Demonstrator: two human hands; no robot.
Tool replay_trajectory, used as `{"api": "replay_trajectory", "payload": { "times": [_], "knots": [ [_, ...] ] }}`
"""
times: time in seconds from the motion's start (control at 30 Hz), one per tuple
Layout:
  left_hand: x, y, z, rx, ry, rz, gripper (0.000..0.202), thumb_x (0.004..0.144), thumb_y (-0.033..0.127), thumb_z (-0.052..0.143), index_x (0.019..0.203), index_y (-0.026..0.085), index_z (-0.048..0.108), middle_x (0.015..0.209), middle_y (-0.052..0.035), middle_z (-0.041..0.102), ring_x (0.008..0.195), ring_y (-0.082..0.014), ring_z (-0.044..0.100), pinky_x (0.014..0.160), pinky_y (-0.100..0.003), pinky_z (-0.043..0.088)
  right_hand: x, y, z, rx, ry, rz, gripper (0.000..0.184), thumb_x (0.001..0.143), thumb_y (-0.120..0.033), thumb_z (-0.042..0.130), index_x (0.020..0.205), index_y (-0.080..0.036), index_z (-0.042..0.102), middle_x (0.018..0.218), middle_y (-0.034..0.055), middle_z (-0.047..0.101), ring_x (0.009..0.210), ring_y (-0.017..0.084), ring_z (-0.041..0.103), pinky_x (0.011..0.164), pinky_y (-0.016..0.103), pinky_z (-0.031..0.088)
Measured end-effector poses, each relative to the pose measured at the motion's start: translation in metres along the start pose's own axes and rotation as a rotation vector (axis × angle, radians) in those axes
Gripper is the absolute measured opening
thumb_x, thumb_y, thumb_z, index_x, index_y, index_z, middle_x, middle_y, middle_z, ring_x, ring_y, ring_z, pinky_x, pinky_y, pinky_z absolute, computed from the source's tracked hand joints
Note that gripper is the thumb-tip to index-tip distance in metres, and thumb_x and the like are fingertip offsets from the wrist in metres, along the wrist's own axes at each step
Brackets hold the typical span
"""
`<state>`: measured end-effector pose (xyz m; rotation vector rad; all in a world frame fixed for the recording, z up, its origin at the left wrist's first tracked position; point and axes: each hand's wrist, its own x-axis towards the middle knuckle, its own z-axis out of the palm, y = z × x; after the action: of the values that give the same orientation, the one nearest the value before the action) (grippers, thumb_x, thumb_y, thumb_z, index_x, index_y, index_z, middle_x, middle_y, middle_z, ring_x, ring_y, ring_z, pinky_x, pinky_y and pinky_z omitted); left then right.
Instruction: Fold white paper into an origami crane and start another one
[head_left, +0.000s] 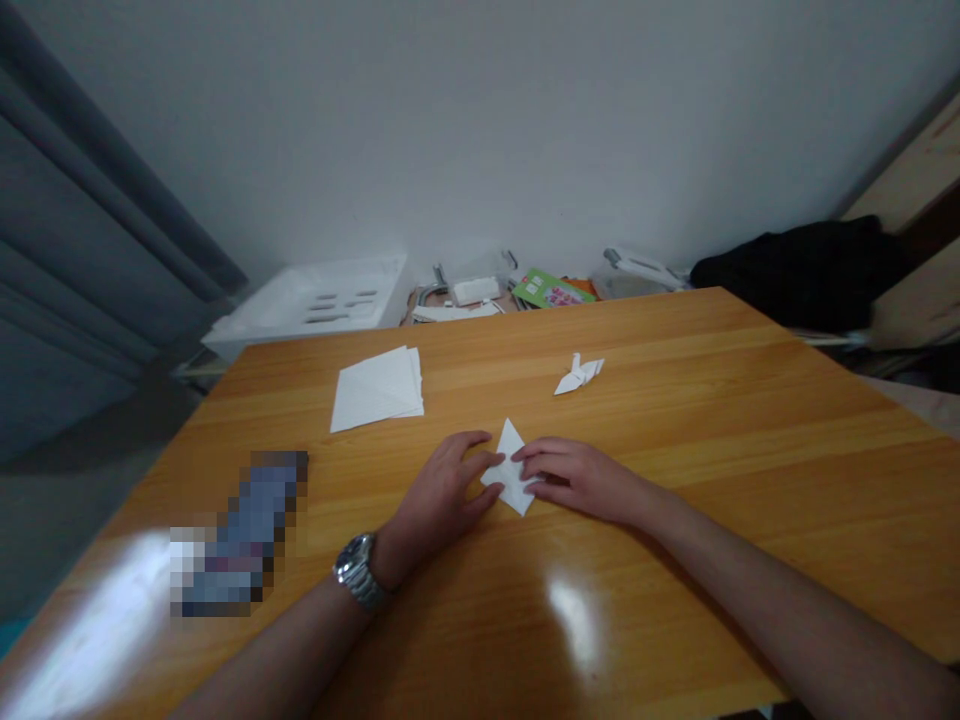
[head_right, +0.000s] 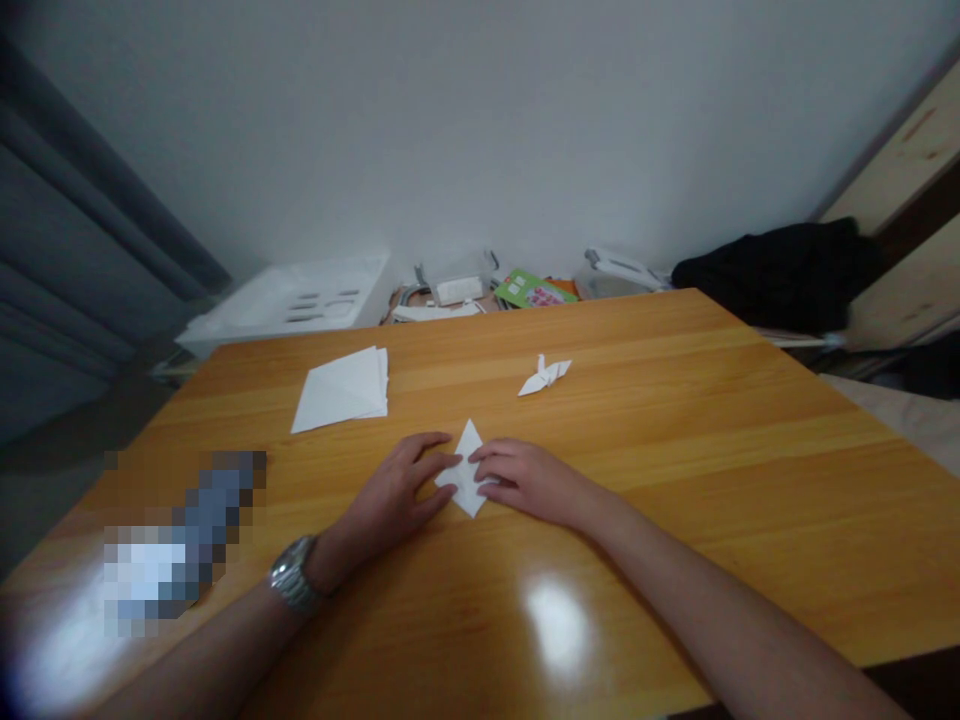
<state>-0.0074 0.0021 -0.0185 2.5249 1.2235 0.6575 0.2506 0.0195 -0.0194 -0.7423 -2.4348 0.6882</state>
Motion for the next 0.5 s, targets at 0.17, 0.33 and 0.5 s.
{"api": "replay_trajectory", "payload": {
  "times": [0.17, 0.33, 0.5],
  "knots": [
    [-0.0001, 0.0011, 0.0000, -0.001, 0.000, -0.001, 0.033, 0.089, 0.027, 0.066, 0.122, 0.024, 0.064, 0.136, -0.0110, 0.055, 0.126, -0.0265, 0.053, 0.108, -0.044, 0.046, -0.0011, -0.0002, -0.0037, 0.020, -0.039, -0.023, 0.017, 0.088, -0.023, 0.072, 0.105, -0.019, 0.070, 0.126, 0.0133, 0.064, 0.117, 0.024, 0.061, 0.101, 0.037, 0.049],
    [0.0000, 0.0004, 0.0011, -0.001, 0.007, 0.011, 0.032, 0.090, 0.027, 0.066, 0.122, 0.023, 0.063, 0.136, -0.0109, 0.055, 0.126, -0.0263, 0.053, 0.108, -0.044, 0.046, -0.0029, 0.0041, -0.0023, 0.043, -0.050, -0.036, 0.016, 0.090, -0.023, 0.070, 0.106, -0.021, 0.071, 0.127, 0.0116, 0.064, 0.118, 0.022, 0.061, 0.101, 0.036, 0.049],
    [-0.0005, -0.0007, 0.0017, 0.002, 0.005, 0.012, 0.033, 0.090, 0.027, 0.066, 0.122, 0.023, 0.063, 0.137, -0.0114, 0.054, 0.126, -0.0263, 0.052, 0.109, -0.045, 0.045, -0.0031, 0.0058, -0.0018, 0.065, -0.040, -0.047, 0.011, 0.091, -0.023, 0.069, 0.101, -0.020, 0.073, 0.124, 0.0116, 0.065, 0.115, 0.022, 0.061, 0.100, 0.036, 0.049]
  ]
}}
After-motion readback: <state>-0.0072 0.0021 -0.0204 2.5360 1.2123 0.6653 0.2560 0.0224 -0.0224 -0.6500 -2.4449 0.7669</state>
